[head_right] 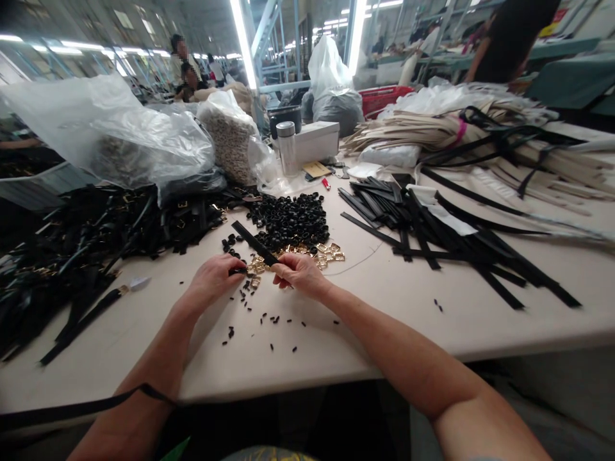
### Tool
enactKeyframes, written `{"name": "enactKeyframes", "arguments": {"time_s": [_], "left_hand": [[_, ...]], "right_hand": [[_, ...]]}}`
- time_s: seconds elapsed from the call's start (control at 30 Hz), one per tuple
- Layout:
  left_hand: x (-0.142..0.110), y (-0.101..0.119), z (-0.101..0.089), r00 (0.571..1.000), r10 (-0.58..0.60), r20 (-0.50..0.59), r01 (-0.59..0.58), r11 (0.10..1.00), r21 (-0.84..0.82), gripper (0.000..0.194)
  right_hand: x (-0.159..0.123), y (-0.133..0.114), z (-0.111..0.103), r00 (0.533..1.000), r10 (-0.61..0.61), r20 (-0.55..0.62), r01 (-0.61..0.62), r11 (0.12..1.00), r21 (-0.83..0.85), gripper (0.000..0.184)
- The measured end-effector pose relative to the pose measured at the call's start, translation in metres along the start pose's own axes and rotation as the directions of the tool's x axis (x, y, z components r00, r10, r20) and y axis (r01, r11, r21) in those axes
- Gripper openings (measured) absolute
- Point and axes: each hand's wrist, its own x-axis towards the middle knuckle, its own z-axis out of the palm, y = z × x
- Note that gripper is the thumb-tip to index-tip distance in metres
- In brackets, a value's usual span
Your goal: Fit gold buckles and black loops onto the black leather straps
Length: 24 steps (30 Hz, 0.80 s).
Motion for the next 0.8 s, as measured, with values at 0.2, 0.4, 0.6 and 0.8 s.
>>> {"name": "enactKeyframes", "arguments": {"time_s": [0.2,0.4,0.6,0.8], "left_hand": [[0.002,0.001,0.007,0.987,-0.09,-0.132,0.074,0.99,-0.122,0.018],[0.001,0.022,0.013,0.973,-0.232,-0.022,0.11,0.54,-0.834,0.033],[-0.001,0.043,0.017,0.958,-0.285,0.029,0.116,0.292,-0.95,0.037],[0.0,0.034,0.03,0.952,-0.301,0.044,0.142,0.314,-0.939,0.043]], "right_hand": [[-0.001,0.0,0.002,1.0,-0.022,0.002,0.022,0.999,-0.045,0.035],[-0.003,-0.002,0.005,0.998,-0.065,-0.009,0.064,0.992,-0.106,0.034],[-0.007,0.001,0.012,0.997,-0.076,-0.02,0.073,0.988,-0.134,0.034],[-0.002,0.014,0.011,1.0,0.006,0.006,-0.005,0.997,-0.079,0.034]]}}
